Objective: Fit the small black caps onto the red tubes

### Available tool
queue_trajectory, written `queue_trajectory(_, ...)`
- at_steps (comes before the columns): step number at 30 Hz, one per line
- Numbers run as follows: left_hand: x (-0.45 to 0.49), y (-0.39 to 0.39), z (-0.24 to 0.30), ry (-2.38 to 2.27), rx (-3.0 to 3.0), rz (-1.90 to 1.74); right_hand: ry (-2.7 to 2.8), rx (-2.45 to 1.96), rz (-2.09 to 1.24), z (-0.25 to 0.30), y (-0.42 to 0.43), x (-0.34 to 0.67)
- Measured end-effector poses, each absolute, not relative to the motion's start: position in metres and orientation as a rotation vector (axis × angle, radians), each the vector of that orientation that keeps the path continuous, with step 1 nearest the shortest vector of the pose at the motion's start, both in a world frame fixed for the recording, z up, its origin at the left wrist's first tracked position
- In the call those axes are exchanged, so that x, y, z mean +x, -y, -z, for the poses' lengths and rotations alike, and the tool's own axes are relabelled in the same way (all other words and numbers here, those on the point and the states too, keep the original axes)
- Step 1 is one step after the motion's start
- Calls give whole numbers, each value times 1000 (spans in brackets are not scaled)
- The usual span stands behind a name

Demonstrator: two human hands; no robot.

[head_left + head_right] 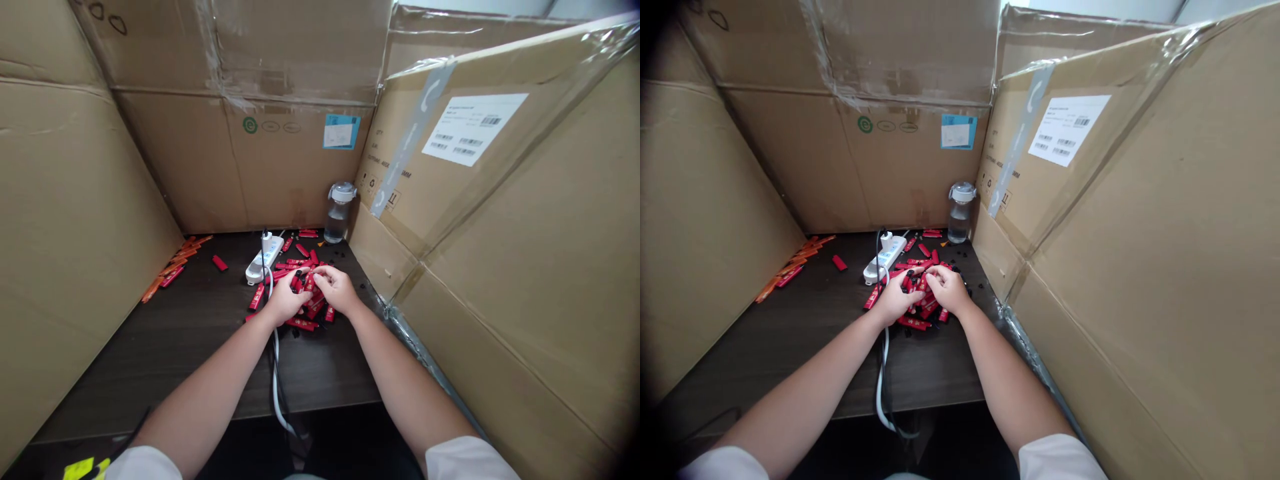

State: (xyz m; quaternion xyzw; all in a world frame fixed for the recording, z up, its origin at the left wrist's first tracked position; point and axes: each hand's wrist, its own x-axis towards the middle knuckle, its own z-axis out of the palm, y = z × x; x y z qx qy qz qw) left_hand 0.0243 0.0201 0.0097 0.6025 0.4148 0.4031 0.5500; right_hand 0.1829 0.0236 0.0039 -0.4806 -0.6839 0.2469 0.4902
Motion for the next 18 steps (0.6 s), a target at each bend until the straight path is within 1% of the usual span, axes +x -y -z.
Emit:
queue_trajectory(4, 23, -17, -10, -1073, 1672, -1199, 1617, -1098, -538, -8, -13, 175)
queue_trajectory(7, 22, -14, -11, -1110, 1862, -1315, 1621, -1048, -535, -12, -8, 169)
queue_trajectory(14, 17, -10, -11, -989, 2034, -1371, 1313, -956, -986, -22, -1, 159)
queue_trajectory(18, 14, -8, -11, -922, 2048, -1362, 1186, -884, -1150, -25, 3, 156)
